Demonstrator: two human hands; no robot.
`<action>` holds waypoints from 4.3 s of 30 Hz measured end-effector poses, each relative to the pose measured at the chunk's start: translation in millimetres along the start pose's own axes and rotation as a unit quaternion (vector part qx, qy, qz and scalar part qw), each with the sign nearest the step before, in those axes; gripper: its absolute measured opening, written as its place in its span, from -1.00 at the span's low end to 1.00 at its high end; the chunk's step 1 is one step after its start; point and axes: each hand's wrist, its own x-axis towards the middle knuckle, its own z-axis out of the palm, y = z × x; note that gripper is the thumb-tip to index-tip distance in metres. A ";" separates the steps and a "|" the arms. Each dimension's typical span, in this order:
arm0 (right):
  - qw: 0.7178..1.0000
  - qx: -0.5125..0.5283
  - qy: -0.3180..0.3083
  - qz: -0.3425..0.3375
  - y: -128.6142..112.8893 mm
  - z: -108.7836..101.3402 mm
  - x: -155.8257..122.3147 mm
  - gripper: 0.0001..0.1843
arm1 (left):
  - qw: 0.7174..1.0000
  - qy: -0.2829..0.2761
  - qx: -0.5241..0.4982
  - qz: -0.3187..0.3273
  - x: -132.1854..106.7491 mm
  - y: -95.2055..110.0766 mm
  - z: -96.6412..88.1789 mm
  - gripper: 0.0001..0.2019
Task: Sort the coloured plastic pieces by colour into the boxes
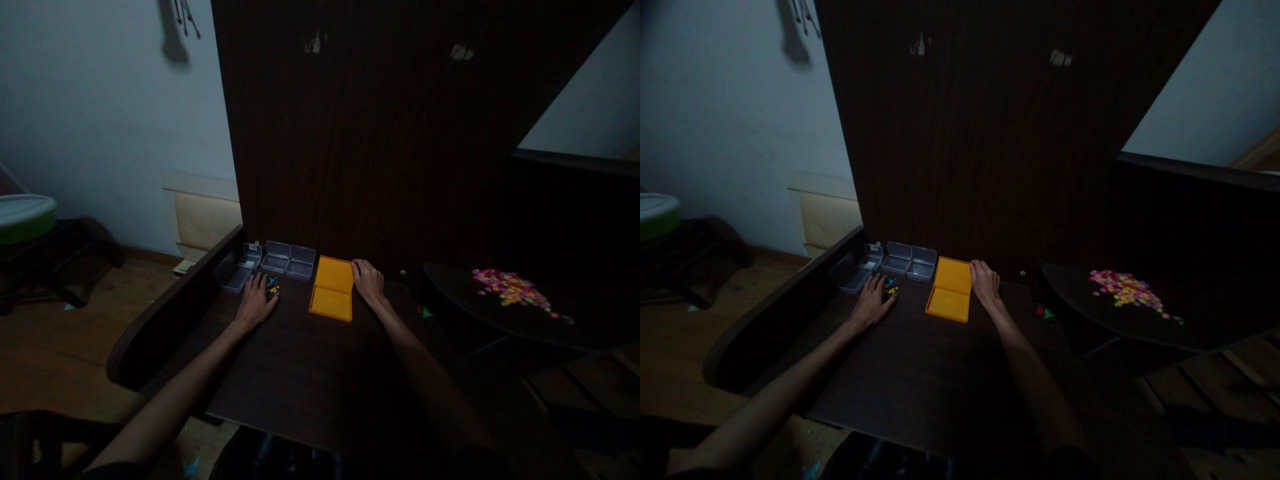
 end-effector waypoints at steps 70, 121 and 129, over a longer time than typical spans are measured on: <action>0.979 0.009 -0.072 -0.189 -23.2 23.3 -46.7 -0.67 | 0.985 -0.085 0.060 0.139 16.2 4.2 -7.3 -0.64; 0.980 0.120 -0.049 -0.149 -21.3 55.8 -62.3 -0.66 | 0.993 -0.027 0.074 0.083 26.8 11.1 -0.2 -0.60; 0.980 0.122 -0.036 -0.152 -20.9 52.7 -62.9 -0.65 | 0.993 -0.015 0.061 0.095 25.5 7.9 -3.1 -0.61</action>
